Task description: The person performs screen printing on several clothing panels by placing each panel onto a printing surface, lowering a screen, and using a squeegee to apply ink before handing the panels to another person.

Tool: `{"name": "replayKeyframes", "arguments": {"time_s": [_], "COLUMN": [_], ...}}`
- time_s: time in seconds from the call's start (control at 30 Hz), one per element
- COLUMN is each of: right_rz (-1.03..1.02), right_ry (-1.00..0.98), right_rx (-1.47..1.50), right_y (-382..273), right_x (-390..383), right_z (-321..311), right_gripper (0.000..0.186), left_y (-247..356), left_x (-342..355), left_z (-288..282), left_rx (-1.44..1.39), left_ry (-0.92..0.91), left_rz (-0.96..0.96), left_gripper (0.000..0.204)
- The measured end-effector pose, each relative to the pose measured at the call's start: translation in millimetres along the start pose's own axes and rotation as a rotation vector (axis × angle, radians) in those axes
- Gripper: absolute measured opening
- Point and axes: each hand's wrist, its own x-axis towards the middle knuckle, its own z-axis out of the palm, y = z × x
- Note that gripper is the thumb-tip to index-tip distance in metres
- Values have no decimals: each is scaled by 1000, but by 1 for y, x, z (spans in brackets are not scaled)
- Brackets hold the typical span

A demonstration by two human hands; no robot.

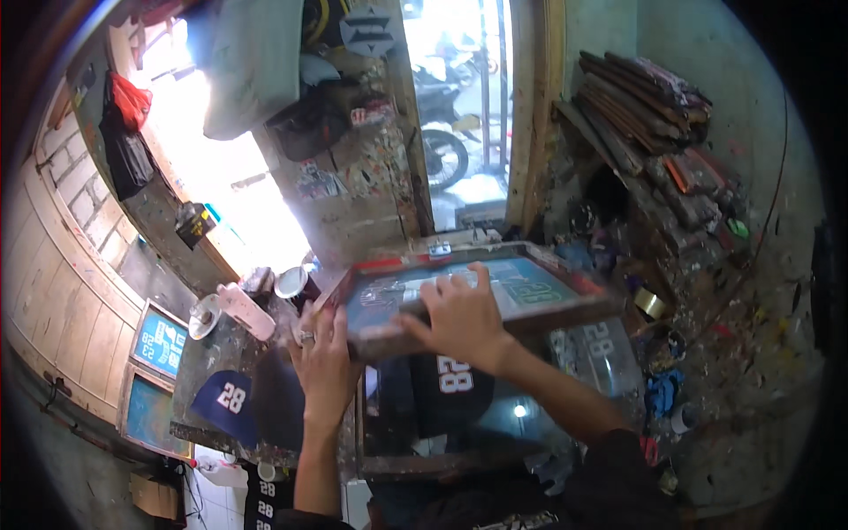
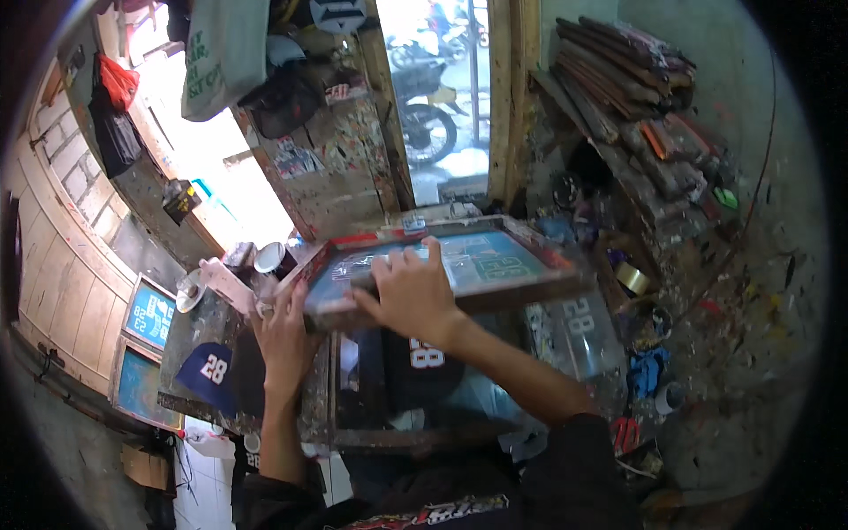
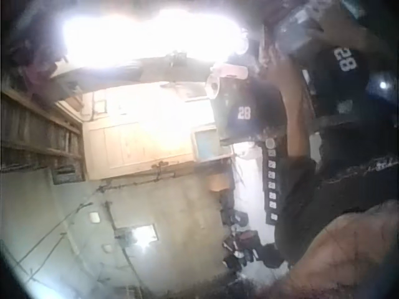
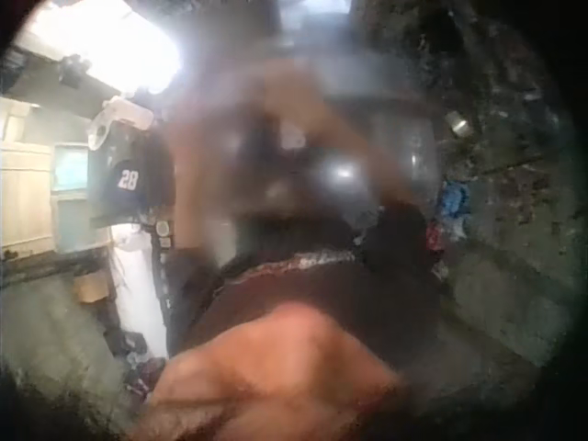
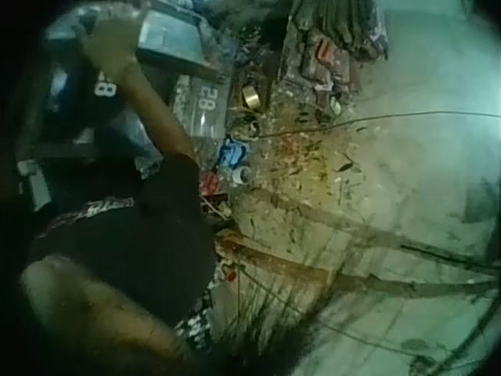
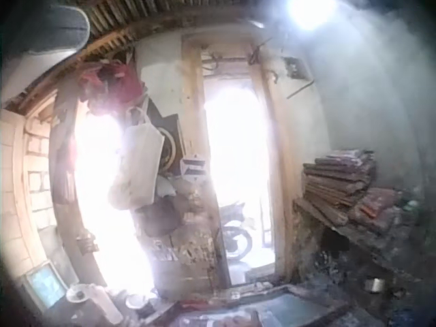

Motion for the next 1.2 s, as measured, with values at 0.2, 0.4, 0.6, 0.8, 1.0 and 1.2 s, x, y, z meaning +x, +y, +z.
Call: {"name": "replayKeyframes", "arguments": {"time_s": [0.2, 0.4, 0.6, 0.8, 1.0, 1.2], "right_rz": [40, -48, -112, -205, -160, -130], "right_ry": [-500, -427, -138, -616, -391, -510], "right_rx": [254, 242, 50, 300, 205, 196], "right_y": [-8, -17, 38, 57, 80, 52], "right_x": [-103, -164, -76, -44, -17, -94], "right_z": [147, 143, 216, 190, 228, 177], "right_gripper": [35, 15, 21, 17, 19, 29], "left_y": [-14, 3, -3, -6, -7, 0], "left_x": [-150, -172, -173, -176, -172, -172], "left_z": [117, 145, 150, 149, 148, 148], "left_rx": [-257, -214, -231, -256, -281, -311], "left_ry": [-312, -306, -295, -361, -381, -427], "left_rz": [139, 103, 98, 30, 30, 20], "left_gripper": [43, 45, 44, 45, 47, 48]}}
